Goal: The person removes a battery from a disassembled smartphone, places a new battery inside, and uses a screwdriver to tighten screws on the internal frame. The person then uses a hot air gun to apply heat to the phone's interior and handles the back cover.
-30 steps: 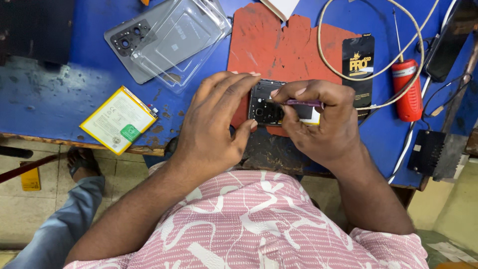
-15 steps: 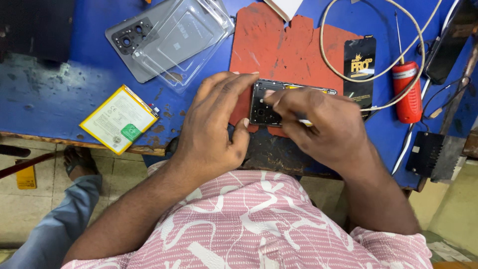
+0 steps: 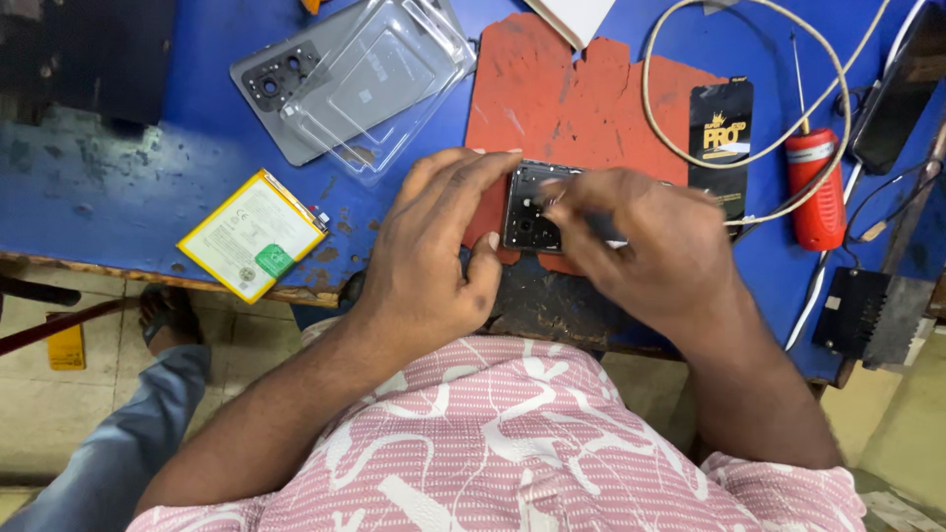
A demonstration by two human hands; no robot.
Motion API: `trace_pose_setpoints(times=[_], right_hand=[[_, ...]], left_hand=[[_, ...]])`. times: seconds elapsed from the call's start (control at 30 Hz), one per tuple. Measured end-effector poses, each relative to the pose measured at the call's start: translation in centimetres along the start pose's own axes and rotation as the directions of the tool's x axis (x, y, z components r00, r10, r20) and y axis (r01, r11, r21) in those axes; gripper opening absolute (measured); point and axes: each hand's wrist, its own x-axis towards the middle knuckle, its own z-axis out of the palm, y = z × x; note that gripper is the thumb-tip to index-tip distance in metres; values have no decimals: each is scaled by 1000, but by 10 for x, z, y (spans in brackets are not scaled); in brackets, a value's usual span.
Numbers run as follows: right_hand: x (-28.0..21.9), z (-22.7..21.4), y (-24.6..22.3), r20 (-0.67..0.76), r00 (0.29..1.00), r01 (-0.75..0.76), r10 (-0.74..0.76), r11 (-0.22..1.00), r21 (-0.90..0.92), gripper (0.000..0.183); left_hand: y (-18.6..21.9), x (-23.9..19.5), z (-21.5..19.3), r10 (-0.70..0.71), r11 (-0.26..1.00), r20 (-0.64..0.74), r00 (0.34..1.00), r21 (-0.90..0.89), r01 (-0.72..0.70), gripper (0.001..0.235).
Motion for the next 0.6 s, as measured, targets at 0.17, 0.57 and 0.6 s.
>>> trace_pose_setpoints(times=[0.17,0.57,0.6], right_hand=[[2,-1,1,-34,991,135,-131,979,151,30],[7,-8,-6,45,999,4,-3,1000,-25,33],[9,-8,-8,25,997,67,-68,997,43,34]], left_hand=[[-2,-1,2,-1,1000,-22,1000,-24,1,56],[48,-29,-46,439,841,227,869,237,-487,22],[50,-30,-45,432,829,236,871,277,-486,23]])
